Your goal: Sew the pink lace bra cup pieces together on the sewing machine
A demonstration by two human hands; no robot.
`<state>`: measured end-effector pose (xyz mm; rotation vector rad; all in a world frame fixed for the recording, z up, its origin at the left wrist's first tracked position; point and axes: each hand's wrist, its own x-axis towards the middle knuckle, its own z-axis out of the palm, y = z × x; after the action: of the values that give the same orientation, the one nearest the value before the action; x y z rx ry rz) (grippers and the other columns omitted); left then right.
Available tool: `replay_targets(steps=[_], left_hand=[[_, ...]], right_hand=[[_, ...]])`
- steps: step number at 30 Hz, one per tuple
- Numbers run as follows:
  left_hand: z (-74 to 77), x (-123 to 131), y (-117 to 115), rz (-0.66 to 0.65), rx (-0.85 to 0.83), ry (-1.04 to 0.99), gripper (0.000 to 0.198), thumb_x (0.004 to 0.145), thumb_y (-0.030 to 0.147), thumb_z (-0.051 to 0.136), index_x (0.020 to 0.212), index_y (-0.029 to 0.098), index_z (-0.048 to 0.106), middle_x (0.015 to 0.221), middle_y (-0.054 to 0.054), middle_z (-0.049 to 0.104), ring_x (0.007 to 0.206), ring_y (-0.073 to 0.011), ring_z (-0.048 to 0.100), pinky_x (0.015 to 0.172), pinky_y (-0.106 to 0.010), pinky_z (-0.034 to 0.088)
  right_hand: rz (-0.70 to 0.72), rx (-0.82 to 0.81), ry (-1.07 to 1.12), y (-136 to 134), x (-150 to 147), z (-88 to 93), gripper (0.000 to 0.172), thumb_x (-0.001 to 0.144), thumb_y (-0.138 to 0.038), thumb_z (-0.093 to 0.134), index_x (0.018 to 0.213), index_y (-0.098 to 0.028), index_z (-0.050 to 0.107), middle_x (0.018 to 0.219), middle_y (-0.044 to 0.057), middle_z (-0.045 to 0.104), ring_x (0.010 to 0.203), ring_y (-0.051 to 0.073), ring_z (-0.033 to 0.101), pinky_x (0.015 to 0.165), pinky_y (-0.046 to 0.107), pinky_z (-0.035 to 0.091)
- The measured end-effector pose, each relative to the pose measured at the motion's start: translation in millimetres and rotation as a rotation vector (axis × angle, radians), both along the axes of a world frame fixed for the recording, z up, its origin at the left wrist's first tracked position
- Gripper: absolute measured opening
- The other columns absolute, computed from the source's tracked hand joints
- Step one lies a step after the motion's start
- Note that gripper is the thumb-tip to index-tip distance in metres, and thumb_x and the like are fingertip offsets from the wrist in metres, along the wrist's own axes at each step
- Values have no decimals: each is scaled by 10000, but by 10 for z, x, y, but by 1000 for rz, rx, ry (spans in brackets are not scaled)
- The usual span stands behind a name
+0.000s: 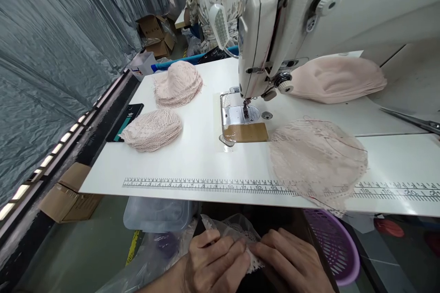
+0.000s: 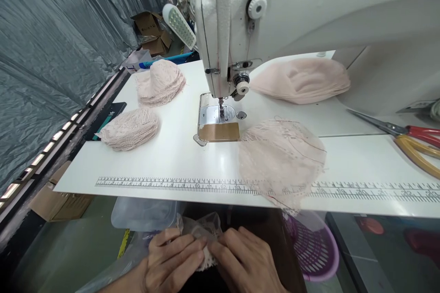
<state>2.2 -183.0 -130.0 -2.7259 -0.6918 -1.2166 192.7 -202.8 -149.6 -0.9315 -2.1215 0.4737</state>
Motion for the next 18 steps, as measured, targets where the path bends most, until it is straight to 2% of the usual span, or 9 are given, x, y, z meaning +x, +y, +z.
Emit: replay_targets(steps=[3,8,12,15,18], left_hand=[[-2,-20,-13,-6,21,23,217,914,91,413,768,101,573,779,-62,711,708,-114,640,585,-245,439],[21,-24,-2,12,-48,-104,260,943,138,375,830,69,599,789,-79,701,751,-137,645,653,-269,439],[12,-40,-6,41,-121,-109,135,890,84,468,875,77,601,777,-43,690,722,-117,615,675,-265,415],[5,-45,-14,81,-231,-155,129,881,82,483,915,117,602,730,-5,660,642,-95,572,640,-257,390],[43,-44,12,53,-412,-188,169,884,73,469,892,157,616,694,9,625,595,-85,541,623,-258,372]], right_hand=[[-23,43,9,-34,10,-56,170,881,-112,416,949,-165,562,679,22,540,544,112,473,506,239,373],[-64,77,16,-72,18,-99,176,842,-86,440,924,-166,574,691,28,524,572,121,488,519,246,392],[-75,85,-22,-58,-1,-73,149,829,-90,478,876,-180,586,702,27,546,574,115,504,524,233,411],[-93,58,-15,-15,-44,-15,154,838,-93,473,860,-196,586,737,27,571,568,103,518,519,212,415],[-41,-34,31,30,-82,42,182,852,-72,448,878,-202,573,796,31,611,587,100,556,539,205,434]])
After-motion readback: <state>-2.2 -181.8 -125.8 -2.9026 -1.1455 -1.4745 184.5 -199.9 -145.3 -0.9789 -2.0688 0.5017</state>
